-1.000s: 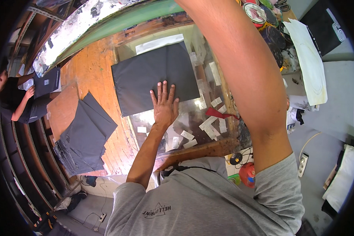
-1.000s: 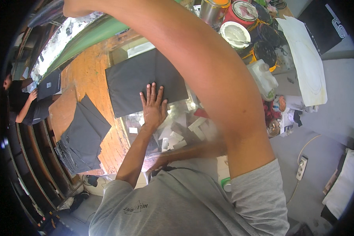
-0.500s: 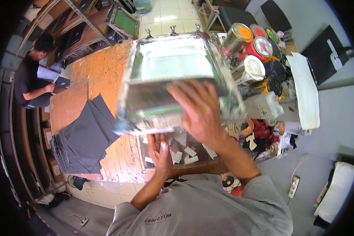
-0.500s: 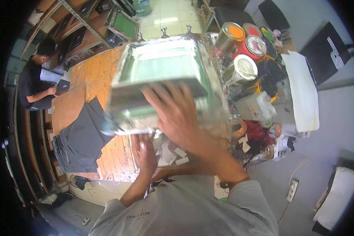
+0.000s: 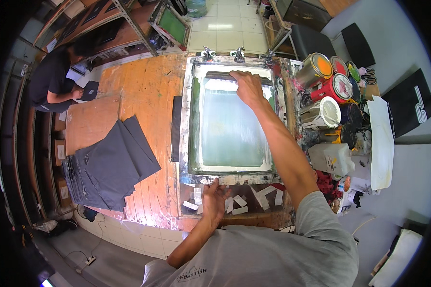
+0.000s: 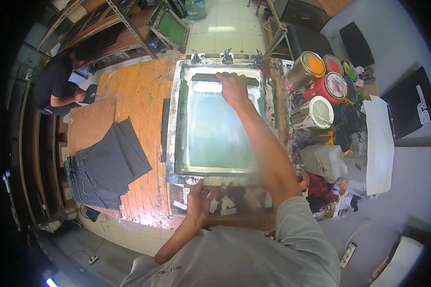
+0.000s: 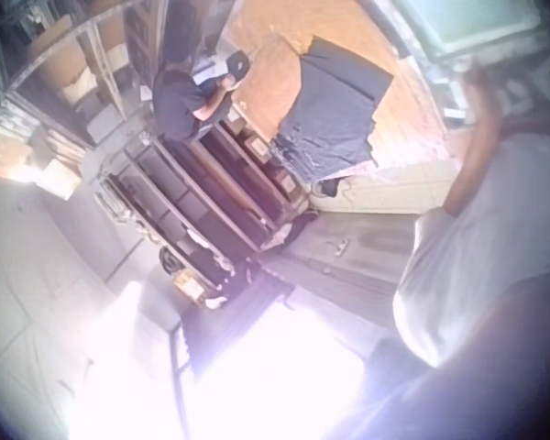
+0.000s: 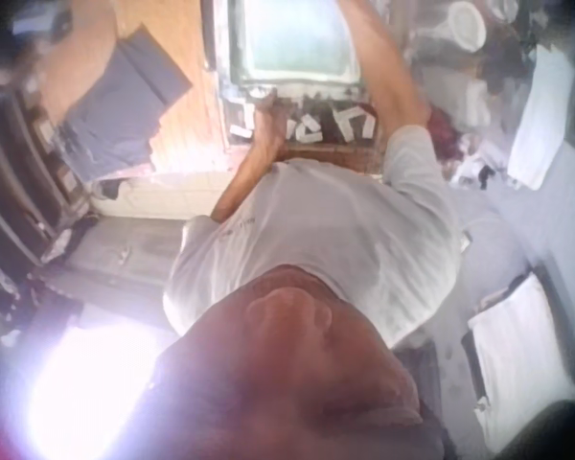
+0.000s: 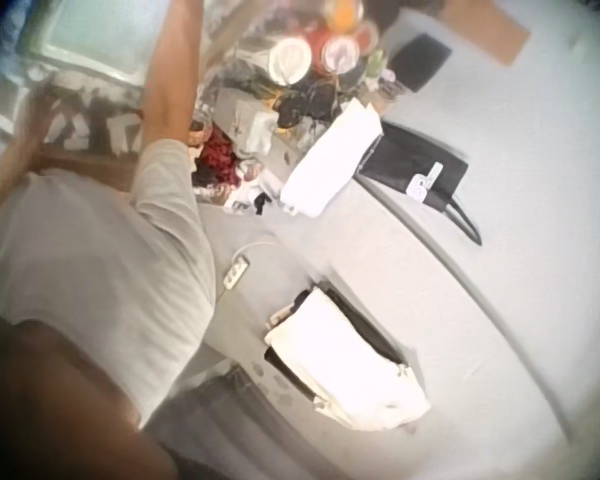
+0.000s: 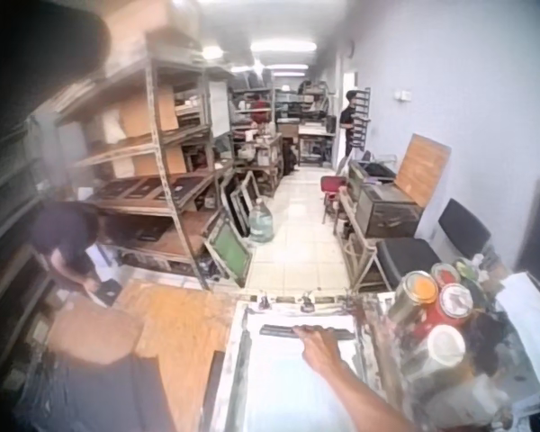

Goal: The person performs a series of screen-printing operations on black clothing panels by spreading ink across a screen with a squeegee, lifting the frame, and replacing the panels one by one.

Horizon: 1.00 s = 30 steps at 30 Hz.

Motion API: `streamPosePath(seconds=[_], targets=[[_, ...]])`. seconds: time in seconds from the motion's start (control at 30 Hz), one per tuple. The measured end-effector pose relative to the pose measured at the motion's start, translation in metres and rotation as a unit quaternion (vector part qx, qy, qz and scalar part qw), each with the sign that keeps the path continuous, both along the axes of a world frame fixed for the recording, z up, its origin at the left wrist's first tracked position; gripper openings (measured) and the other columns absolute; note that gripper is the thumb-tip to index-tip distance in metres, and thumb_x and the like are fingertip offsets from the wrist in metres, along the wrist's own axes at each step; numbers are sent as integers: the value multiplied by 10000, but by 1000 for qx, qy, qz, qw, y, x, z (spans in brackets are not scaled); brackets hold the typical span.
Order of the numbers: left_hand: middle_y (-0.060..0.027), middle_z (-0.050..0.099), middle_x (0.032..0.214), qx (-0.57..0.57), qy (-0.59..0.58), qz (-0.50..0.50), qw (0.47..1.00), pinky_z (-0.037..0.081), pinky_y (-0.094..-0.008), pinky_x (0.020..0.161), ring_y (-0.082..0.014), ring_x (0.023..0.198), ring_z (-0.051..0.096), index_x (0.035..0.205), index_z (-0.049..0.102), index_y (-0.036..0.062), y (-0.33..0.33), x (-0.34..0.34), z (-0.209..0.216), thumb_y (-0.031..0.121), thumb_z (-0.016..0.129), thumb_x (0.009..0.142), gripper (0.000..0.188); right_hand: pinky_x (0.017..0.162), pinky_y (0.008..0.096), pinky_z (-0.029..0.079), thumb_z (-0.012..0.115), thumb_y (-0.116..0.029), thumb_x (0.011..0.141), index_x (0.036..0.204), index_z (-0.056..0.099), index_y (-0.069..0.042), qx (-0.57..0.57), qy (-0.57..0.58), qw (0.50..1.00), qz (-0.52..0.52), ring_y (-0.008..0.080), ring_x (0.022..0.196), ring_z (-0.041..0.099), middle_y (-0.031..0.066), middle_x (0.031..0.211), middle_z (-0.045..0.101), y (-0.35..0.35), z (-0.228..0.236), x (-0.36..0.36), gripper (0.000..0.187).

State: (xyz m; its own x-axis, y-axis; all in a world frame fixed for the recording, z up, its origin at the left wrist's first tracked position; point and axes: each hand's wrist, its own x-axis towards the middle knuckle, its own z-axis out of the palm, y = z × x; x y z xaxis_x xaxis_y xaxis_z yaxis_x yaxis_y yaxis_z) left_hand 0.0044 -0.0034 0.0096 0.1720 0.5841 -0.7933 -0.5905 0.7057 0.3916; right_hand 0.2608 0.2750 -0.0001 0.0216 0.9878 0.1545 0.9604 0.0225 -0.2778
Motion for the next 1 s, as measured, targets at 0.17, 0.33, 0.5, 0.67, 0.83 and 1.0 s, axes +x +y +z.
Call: streamPosePath(seconds=[0.17,0.33,0.5,0.67,0.83,1.0], targets=[[-90,544,1171,20,12,-15,1000,476,-499,996,-261,1113,543,1209,434,85,0,3,15,217,649,1001,327,918,483,453,618,93,796,1264,671,-108,-70,3,998,0,288,1092,659,101,1200,726,-37,5,-20,512],[-110,511,1192,19,23,-8,1000,477,-497,987,-269,1133,539,1150,439,84,-3,1,15,153,658,963,296,948,513,419,625,64,788,1256,663,-112,-14,26,999,25,294,1104,648,83,1167,713,-160,10,-66,502],[-96,544,1190,29,33,-8,999,452,-520,980,-246,1149,535,1123,482,95,-6,1,4,166,643,958,242,936,521,399,624,90,732,1209,656,-75,3,57,998,19,327,1120,633,101,1198,700,-266,37,-116,506],[-112,576,1226,27,15,23,999,414,-559,997,-251,1154,538,1151,518,71,-2,1,-15,122,633,919,264,872,484,403,621,69,741,1234,652,-70,-83,99,991,27,332,1067,643,129,1154,708,-265,45,-111,514],[-113,582,1196,4,28,48,998,410,-575,1016,-253,1155,544,1169,534,37,-4,-1,-31,100,610,903,283,877,477,407,614,51,776,1281,644,-86,-115,129,985,26,337,1054,652,127,1145,718,-264,35,-102,524],[-127,582,1136,25,18,43,999,417,-614,1019,-292,1128,568,1146,533,41,-7,-4,-41,105,592,909,252,945,520,388,661,-47,798,1260,644,-111,-55,48,997,23,286,1132,617,78,1188,684,-286,19,-120,467]])
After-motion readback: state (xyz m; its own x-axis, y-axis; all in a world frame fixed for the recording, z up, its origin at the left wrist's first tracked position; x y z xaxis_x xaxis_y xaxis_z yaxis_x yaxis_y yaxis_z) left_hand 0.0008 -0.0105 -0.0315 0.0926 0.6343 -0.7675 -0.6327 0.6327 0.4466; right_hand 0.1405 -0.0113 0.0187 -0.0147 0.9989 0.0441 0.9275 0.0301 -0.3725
